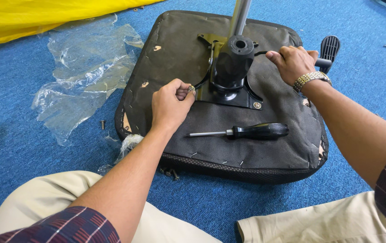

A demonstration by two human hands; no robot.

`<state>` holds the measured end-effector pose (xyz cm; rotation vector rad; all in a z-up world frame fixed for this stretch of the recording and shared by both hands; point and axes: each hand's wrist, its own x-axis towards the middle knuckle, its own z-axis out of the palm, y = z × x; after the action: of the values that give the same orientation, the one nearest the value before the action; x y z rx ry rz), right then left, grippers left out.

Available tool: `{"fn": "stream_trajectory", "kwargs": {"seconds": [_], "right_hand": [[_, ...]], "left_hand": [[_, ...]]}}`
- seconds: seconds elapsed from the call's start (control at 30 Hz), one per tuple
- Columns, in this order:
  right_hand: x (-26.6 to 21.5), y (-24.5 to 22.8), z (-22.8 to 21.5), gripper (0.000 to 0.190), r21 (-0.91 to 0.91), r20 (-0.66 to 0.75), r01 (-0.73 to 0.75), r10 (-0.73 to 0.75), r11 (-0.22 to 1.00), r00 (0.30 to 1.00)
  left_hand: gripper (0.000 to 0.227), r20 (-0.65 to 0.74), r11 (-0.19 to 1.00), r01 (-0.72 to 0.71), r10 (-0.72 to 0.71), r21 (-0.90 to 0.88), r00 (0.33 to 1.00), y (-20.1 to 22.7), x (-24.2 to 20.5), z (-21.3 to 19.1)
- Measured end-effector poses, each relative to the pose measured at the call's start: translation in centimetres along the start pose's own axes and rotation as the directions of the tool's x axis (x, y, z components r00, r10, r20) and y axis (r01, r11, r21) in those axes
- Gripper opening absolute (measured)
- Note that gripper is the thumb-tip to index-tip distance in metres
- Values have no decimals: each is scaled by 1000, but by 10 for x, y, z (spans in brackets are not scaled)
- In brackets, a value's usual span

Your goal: The person sits on the floor and uses a screwdriver to tighten screws on the metal base of an office chair. They secure the central column to the base plate and then flip the chair upright.

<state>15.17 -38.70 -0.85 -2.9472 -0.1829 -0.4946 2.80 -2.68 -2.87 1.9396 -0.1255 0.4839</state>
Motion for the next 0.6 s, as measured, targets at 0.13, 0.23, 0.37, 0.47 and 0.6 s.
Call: {"fn": "stream_trajectory", "kwargs": {"seconds": [0.13,0.23,0.37,0.47,0.6], "right_hand": [[1,0,1,68,-50,-16,18,-19,999,1000],[1,0,3,66,-26,-40,11,-12,1000,999],[3,3,6,67,-16,-42,19,-19,1000,999],[2,5,7,66,-9,-55,32,-33,999,998],[1,4,6,66,-15,-59,36,-37,999,998]], "left_hand": [[12,12,999,38,-39,26,999,4,-1,-1],[12,10,999,39,-40,25,999,4,-2,-1],[12,10,999,34,-34,26,999,3,-1,-1],[12,6,999,24,-24,23,1000,2,-1,-1],[13,0,1000,9,-9,4,1000,0,-1,1]]}}
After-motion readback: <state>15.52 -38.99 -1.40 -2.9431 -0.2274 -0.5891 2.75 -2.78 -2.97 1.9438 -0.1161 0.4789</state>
